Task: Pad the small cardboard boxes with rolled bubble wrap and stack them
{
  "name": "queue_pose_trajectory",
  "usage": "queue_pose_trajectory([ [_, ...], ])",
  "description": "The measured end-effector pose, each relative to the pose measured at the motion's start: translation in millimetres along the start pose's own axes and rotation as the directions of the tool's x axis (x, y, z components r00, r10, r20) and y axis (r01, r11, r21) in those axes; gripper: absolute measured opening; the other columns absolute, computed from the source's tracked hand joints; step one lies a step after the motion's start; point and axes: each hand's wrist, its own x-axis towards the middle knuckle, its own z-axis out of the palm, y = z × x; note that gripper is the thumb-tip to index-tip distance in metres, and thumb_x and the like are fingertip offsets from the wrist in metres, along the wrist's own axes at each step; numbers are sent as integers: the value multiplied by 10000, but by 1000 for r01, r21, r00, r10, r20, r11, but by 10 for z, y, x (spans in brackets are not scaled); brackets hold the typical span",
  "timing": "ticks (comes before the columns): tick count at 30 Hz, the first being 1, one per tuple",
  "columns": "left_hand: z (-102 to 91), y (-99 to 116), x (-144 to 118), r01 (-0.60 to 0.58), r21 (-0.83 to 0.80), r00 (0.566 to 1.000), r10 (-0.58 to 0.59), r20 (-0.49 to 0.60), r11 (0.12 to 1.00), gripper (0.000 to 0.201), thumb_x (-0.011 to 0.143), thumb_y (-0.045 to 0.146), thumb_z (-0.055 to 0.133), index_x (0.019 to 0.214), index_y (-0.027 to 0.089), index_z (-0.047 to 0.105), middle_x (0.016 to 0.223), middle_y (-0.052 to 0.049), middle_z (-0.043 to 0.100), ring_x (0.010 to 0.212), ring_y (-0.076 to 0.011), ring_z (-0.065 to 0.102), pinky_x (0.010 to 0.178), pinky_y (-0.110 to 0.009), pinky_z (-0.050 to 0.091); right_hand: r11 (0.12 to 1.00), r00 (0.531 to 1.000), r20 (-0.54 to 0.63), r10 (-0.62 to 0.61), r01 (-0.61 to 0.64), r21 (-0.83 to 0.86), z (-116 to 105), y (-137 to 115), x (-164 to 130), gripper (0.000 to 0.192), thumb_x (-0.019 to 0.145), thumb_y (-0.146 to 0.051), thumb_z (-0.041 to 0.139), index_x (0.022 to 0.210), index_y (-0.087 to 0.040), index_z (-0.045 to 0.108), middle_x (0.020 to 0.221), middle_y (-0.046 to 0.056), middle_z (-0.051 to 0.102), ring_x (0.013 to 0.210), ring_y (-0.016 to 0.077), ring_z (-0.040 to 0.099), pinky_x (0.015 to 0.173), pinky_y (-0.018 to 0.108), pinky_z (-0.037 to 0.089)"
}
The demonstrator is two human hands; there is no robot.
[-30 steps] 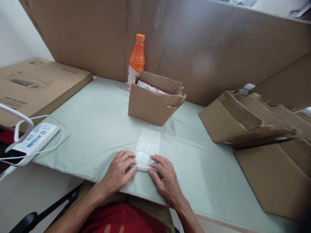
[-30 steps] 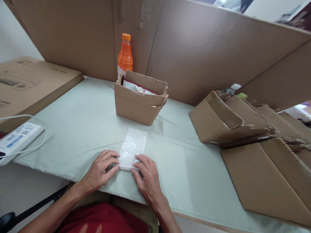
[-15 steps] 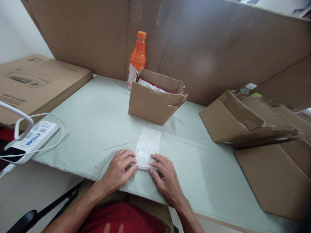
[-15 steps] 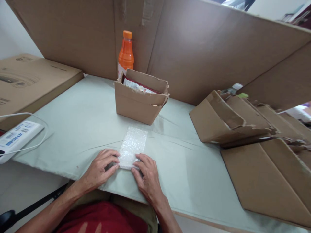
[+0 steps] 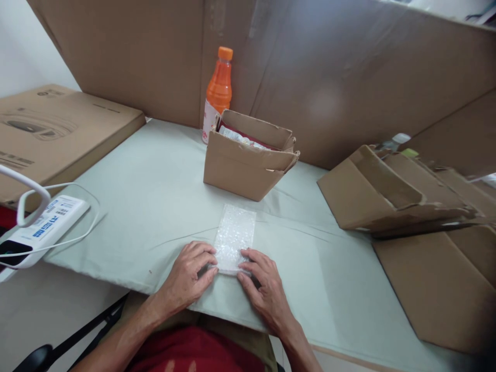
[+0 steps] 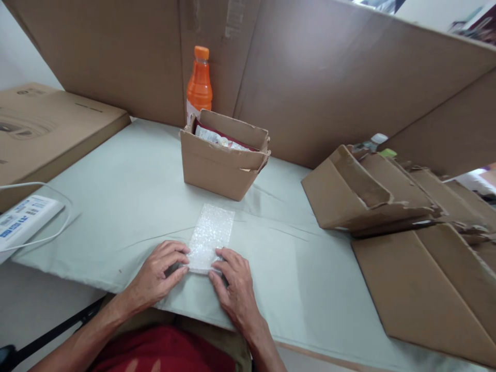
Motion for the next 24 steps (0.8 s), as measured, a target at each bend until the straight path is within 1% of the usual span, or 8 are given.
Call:
queue_pose_trajectory([
  [13,10,-23,-23,-14,1,1000,14,-21,1000,81,916,157,587,919,213,646,1049,-53,686,1041,-216,604,914,-386,464,1000,1000,12,13,-13,-12,-1,-9,3,83,967,-237,591,1013,-233,661,1236,96,696,1188,266,619,949,448,503],
  [21,0,-11,-15,-10,21,1000,10,-12,1000,88,916,175,566,909,214,645,1035,-64,690,1029,-226,615,910,-409,485,999,1000,21,22,-21,-29,-18,-26,14,104,964,-254,587,1003,-227,680,1237,107,701,1183,273,630,942,454,523],
  [24,-20,15,-37,-8,28,1000,8,3,1000,93,878,164,595,935,218,645,1095,-79,682,1066,-241,618,923,-420,494,1000,1000,8,9,-9,-23,-24,-43,15,108,960,-230,582,1009,-229,679,1229,102,708,1179,273,636,943,461,528],
])
